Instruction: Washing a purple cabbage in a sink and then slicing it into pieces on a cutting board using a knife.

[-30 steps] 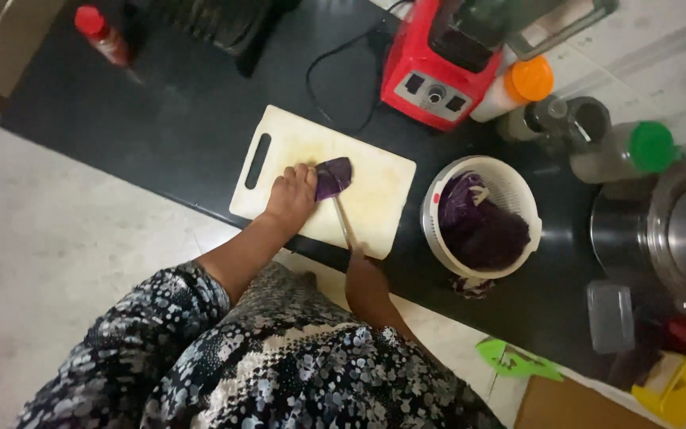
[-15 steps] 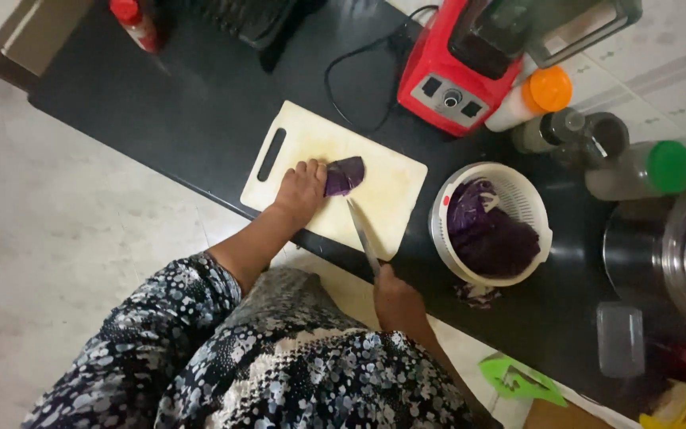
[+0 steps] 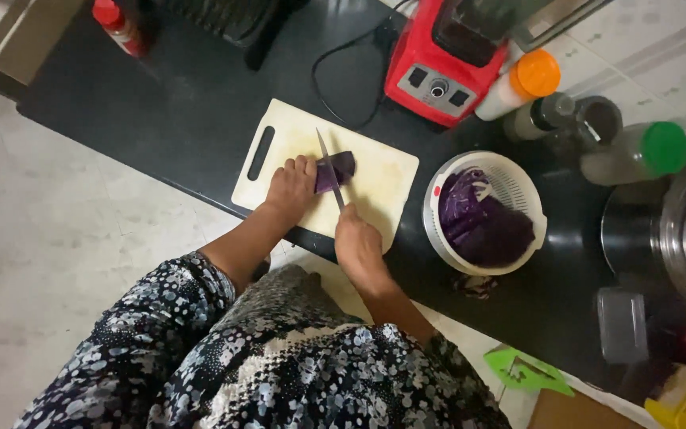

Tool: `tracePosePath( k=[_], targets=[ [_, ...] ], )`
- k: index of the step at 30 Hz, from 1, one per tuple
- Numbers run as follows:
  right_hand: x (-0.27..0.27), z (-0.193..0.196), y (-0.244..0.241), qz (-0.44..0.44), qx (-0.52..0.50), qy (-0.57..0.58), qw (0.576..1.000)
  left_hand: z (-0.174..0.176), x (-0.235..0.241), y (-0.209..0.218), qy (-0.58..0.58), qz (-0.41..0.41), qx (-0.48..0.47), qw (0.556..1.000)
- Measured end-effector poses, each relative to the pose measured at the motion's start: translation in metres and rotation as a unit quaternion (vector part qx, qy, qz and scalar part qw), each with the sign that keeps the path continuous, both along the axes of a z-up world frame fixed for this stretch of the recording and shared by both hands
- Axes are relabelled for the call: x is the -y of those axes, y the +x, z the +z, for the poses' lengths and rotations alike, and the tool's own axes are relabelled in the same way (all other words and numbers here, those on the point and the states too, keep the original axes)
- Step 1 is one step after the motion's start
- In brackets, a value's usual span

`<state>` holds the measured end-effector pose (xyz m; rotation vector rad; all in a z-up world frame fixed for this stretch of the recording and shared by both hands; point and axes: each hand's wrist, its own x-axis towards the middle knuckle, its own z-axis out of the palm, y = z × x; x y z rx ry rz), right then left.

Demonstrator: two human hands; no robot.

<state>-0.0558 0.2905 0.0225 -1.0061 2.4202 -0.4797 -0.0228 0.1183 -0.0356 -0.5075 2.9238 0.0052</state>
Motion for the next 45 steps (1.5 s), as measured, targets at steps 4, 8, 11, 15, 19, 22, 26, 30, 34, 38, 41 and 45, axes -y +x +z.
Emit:
tracePosePath(
  k=[4,8,11,15,19,22,26,30,34,38,41,45],
  targets=[
    [0.004,-0.043,-0.002,0.019,-0.036,0.040,0.998,-0.006,0.003,-0.002,-0.010,0.005,0.020,1.000],
    [0.009,-0.016,0.000,-0.019,0.056,0.063,0.996,-0.003,0.004,-0.003,0.011,0.004,0.033,0.999],
    [0.017,0.015,0.000,-0.027,0.071,0.088,0.993,-0.016,0.004,-0.004,0.010,-0.005,0.050,0.999],
    [0.023,-0.003,-0.008,-0.053,0.096,0.070,0.992,-0.033,0.006,-0.006,0.005,-0.012,0.044,0.999],
    [0.021,-0.001,-0.011,-0.092,0.185,0.083,0.975,-0.034,0.005,-0.006,0.005,-0.006,0.040,0.999],
    [0.024,0.070,-0.001,-0.188,0.282,0.144,0.930,-0.026,0.003,-0.002,0.007,-0.001,-0.013,1.000],
    [0.021,0.026,-0.008,-0.157,0.257,0.158,0.940,-0.035,0.004,-0.002,-0.034,-0.018,0.021,0.999],
    [0.044,-0.006,-0.021,-0.056,0.114,0.120,0.985,-0.037,0.004,-0.005,-0.024,-0.018,0.002,1.000],
    [0.038,-0.012,-0.026,-0.020,0.112,0.140,0.984,-0.030,0.006,-0.001,-0.035,-0.025,0.002,0.999],
    [0.045,0.081,-0.004,-0.277,0.326,0.132,0.894,-0.025,0.004,-0.002,-0.027,0.000,-0.003,1.000],
    [0.049,0.051,-0.009,-0.289,0.342,0.115,0.887,-0.015,0.000,0.003,-0.016,-0.027,-0.008,0.999],
    [0.069,0.108,-0.009,-0.144,0.240,0.046,0.959,-0.018,0.007,-0.005,-0.027,-0.032,-0.005,0.999]
  ],
)
